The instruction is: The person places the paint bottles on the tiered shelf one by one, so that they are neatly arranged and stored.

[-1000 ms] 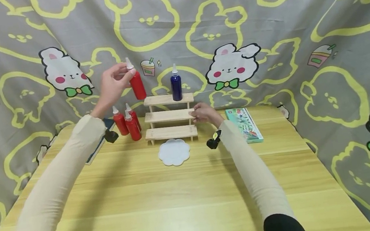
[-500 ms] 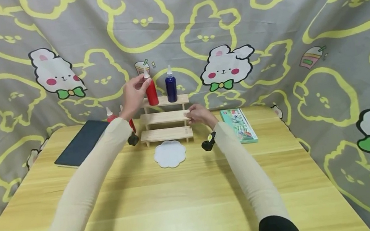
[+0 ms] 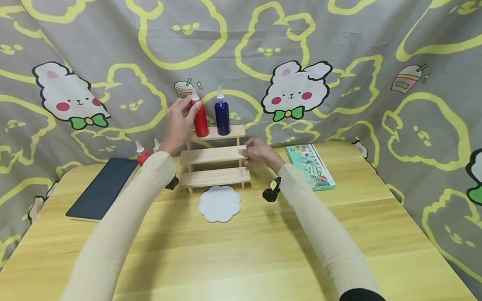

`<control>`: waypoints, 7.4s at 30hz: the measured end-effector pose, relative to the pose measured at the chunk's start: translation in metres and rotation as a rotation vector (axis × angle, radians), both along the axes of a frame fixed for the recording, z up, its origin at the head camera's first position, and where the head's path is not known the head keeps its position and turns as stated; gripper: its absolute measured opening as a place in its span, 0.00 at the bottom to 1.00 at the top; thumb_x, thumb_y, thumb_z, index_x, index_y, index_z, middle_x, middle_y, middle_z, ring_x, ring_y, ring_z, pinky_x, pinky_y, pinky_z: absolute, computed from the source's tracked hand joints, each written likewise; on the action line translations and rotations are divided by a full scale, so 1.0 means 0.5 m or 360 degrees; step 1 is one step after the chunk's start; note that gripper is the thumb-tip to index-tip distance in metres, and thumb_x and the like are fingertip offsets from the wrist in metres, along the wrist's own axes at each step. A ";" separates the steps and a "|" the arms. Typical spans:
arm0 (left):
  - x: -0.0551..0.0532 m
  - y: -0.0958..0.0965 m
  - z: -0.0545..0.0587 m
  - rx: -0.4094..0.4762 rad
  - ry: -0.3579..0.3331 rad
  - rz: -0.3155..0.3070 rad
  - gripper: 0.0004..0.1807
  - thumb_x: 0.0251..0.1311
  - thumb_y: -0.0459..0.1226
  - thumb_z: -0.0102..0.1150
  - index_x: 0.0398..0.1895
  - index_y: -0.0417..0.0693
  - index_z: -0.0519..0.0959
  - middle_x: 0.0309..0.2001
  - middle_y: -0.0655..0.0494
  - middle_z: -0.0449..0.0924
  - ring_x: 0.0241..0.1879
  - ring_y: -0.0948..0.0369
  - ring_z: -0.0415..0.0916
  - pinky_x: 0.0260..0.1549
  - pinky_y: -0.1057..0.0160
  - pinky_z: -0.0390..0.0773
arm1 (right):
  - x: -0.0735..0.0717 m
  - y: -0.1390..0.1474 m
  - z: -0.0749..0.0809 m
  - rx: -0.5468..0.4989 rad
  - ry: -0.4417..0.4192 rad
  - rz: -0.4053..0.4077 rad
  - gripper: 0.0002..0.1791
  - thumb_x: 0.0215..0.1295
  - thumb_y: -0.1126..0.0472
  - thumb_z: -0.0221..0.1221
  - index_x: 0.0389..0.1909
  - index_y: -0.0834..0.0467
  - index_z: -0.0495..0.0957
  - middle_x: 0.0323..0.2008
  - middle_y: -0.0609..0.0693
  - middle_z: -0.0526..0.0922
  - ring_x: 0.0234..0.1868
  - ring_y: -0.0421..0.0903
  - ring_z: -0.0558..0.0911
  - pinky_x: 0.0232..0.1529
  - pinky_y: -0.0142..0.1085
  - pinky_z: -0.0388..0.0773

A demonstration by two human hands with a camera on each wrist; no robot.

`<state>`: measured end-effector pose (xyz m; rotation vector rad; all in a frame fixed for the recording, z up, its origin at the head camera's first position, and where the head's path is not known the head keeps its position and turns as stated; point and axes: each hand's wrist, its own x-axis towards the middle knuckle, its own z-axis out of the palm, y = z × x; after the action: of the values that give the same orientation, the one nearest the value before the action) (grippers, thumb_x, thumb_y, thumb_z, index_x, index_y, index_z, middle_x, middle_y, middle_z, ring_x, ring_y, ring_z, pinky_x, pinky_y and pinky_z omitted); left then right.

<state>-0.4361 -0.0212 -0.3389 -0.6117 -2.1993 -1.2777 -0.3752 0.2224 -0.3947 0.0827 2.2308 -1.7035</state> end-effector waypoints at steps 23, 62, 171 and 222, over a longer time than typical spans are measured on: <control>0.013 -0.017 -0.002 -0.0031 -0.0168 -0.0048 0.25 0.76 0.44 0.60 0.71 0.44 0.77 0.51 0.44 0.79 0.52 0.50 0.82 0.55 0.53 0.81 | 0.001 -0.001 -0.004 0.0077 0.0006 0.0188 0.17 0.82 0.66 0.50 0.62 0.70 0.58 0.38 0.57 0.74 0.34 0.45 0.81 0.42 0.35 0.85; 0.071 -0.047 0.028 -0.0327 -0.0099 0.0137 0.17 0.78 0.40 0.57 0.63 0.41 0.78 0.60 0.45 0.78 0.62 0.50 0.75 0.65 0.52 0.74 | -0.004 0.008 0.005 0.0146 0.0044 0.0236 0.23 0.83 0.64 0.49 0.67 0.74 0.56 0.39 0.57 0.73 0.31 0.44 0.81 0.47 0.39 0.86; 0.150 -0.035 -0.099 0.0238 -0.0476 -0.0147 0.31 0.61 0.44 0.77 0.64 0.45 0.76 0.54 0.46 0.83 0.52 0.50 0.80 0.53 0.52 0.83 | 0.001 0.009 0.001 0.0167 -0.0064 0.0158 0.30 0.82 0.57 0.54 0.74 0.65 0.56 0.37 0.55 0.80 0.31 0.44 0.83 0.62 0.51 0.81; 0.112 0.069 -0.115 0.0094 -0.0604 -0.0422 0.37 0.69 0.35 0.68 0.78 0.48 0.64 0.66 0.41 0.77 0.63 0.45 0.78 0.61 0.49 0.81 | -0.008 -0.020 0.028 0.0066 -0.0110 -0.0116 0.14 0.75 0.71 0.57 0.53 0.64 0.63 0.41 0.54 0.70 0.27 0.42 0.82 0.50 0.36 0.87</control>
<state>-0.3802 0.0132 -0.3963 -0.7025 -2.4291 -1.7084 -0.3794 0.2125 -0.3808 0.2317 2.2381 -1.6645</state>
